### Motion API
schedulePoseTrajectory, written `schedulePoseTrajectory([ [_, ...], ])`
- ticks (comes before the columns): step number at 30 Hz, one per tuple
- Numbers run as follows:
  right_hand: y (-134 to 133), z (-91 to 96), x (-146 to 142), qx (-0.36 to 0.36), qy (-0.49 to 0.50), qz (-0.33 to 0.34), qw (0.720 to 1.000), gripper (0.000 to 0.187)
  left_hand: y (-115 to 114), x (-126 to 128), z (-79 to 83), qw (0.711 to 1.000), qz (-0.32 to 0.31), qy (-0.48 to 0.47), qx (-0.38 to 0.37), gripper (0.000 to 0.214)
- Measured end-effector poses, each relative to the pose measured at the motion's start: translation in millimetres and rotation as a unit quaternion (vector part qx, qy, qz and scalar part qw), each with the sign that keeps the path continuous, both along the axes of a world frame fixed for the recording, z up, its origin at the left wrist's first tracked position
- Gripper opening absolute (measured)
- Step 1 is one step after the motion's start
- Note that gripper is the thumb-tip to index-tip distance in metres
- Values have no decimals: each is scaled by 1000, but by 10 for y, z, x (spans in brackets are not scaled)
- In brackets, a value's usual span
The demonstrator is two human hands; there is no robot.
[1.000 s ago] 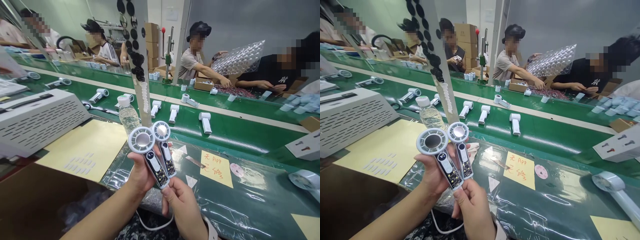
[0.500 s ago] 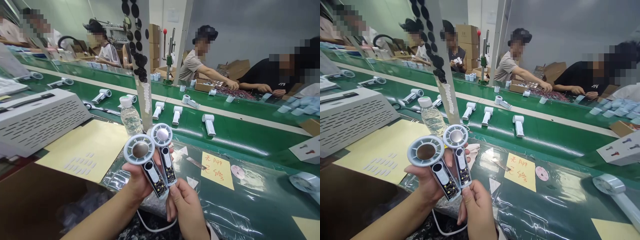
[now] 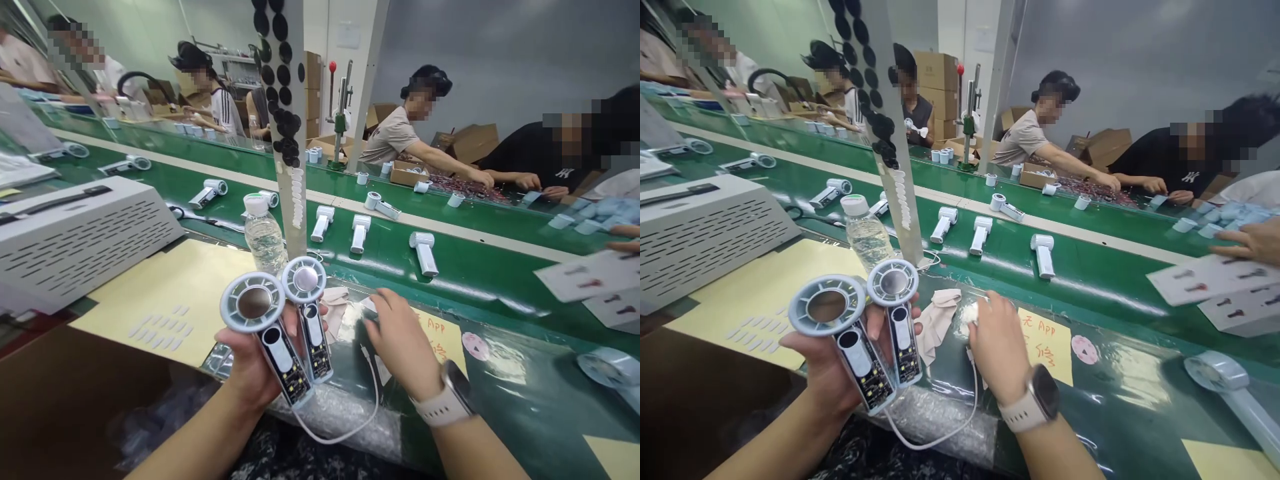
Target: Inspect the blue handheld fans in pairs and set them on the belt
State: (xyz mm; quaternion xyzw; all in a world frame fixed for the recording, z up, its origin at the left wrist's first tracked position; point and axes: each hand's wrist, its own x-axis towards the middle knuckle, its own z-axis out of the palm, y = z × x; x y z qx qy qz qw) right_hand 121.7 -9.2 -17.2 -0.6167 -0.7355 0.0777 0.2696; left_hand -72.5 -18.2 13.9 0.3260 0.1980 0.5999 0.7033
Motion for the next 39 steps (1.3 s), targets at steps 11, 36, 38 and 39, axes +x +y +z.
schedulePoseTrajectory([
  [11,289,279,-125,73,230,109,964,28,-185,-91,-31,998,-57,29,-28,65],
  [36,-72,339,-92,-336,646,236,643,68,-204,12,-178,959,-242,35,-143,74],
  [38,-74,313,-129,-326,674,218,626,61,-198,30,-181,958,-244,20,-147,73],
  [39,-74,299,-144,-321,682,207,623,56,-197,36,-179,958,-243,18,-150,73],
])
